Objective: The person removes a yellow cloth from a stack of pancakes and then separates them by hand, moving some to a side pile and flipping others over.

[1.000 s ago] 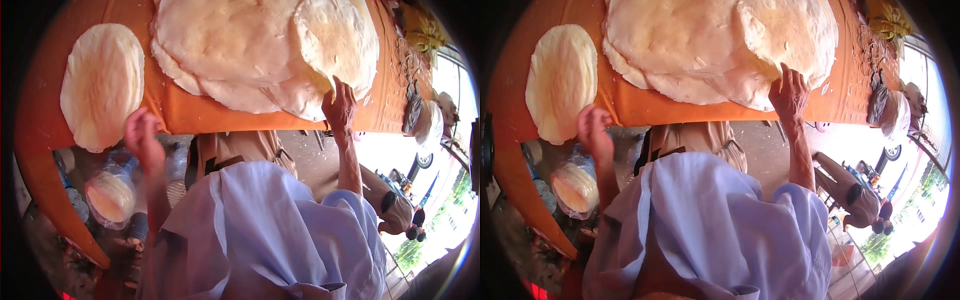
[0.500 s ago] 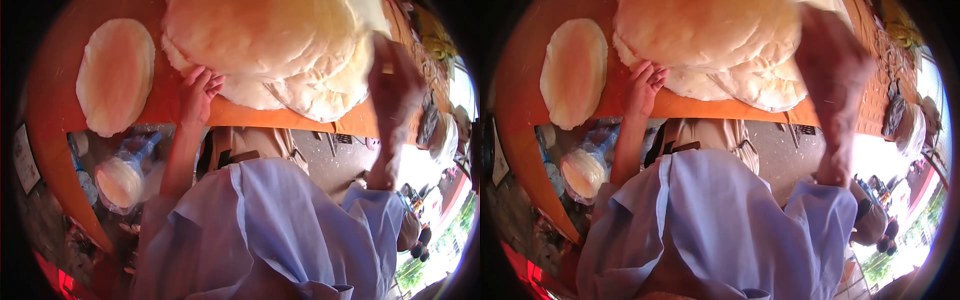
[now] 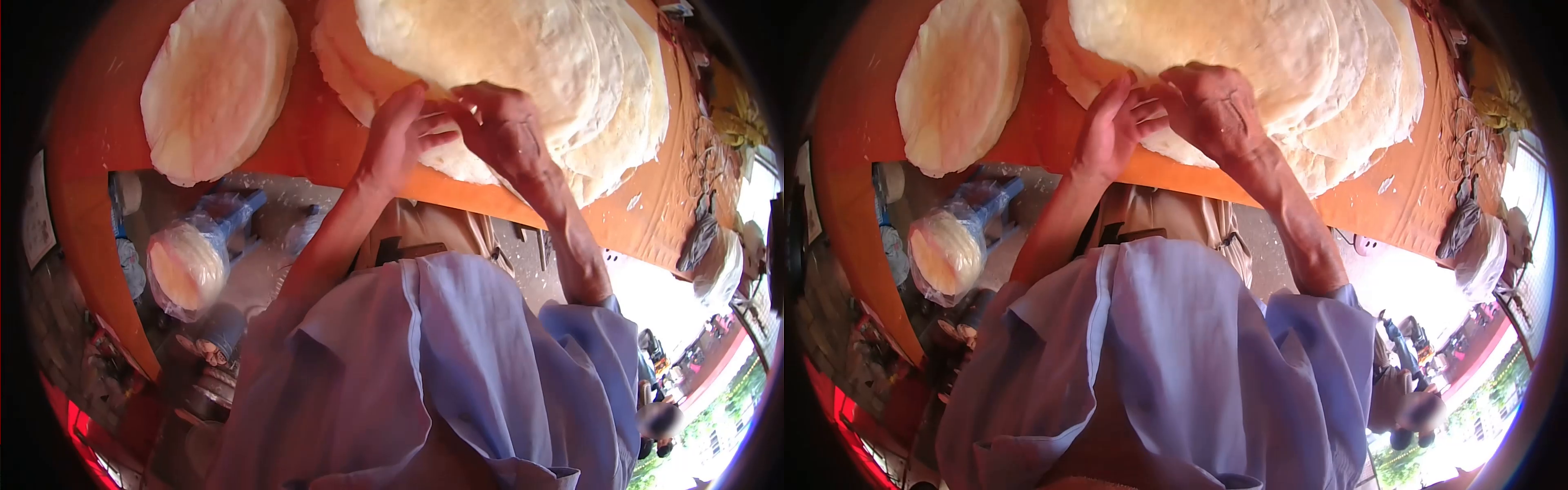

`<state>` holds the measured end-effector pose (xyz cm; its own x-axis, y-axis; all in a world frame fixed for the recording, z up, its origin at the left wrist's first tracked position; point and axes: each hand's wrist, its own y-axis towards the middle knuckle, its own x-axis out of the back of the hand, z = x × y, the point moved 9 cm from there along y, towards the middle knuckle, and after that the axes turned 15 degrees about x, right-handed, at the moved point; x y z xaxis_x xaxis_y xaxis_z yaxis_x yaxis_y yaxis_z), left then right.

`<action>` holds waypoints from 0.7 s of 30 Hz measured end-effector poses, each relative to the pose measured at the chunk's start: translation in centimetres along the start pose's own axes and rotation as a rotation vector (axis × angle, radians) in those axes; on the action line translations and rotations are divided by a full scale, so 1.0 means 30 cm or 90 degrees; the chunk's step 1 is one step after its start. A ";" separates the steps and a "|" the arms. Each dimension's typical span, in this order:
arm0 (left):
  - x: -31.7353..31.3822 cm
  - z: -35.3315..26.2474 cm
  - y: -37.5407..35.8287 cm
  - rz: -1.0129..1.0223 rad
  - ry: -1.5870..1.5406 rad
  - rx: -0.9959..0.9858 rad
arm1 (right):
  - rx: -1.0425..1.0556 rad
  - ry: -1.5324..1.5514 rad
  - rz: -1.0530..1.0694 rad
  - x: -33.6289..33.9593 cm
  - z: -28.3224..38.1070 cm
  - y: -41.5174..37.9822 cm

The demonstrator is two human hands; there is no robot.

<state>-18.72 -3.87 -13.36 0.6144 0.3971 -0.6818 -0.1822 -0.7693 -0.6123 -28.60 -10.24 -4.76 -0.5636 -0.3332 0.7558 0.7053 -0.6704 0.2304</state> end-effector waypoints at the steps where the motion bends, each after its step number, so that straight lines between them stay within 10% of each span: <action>1: -0.020 0.013 0.016 0.046 -0.061 0.033 | -0.049 0.077 0.014 -0.063 -0.050 -0.033; 21: 0.043 -0.003 0.101 0.020 0.011 -0.024 | -0.143 0.213 0.017 -0.045 -0.100 -0.080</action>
<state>-18.41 -5.73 -16.04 0.6218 0.3641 -0.6934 -0.1732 -0.7995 -0.5751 -30.83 -10.16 -8.16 -0.6819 -0.5246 0.5097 0.6305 -0.7748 0.0461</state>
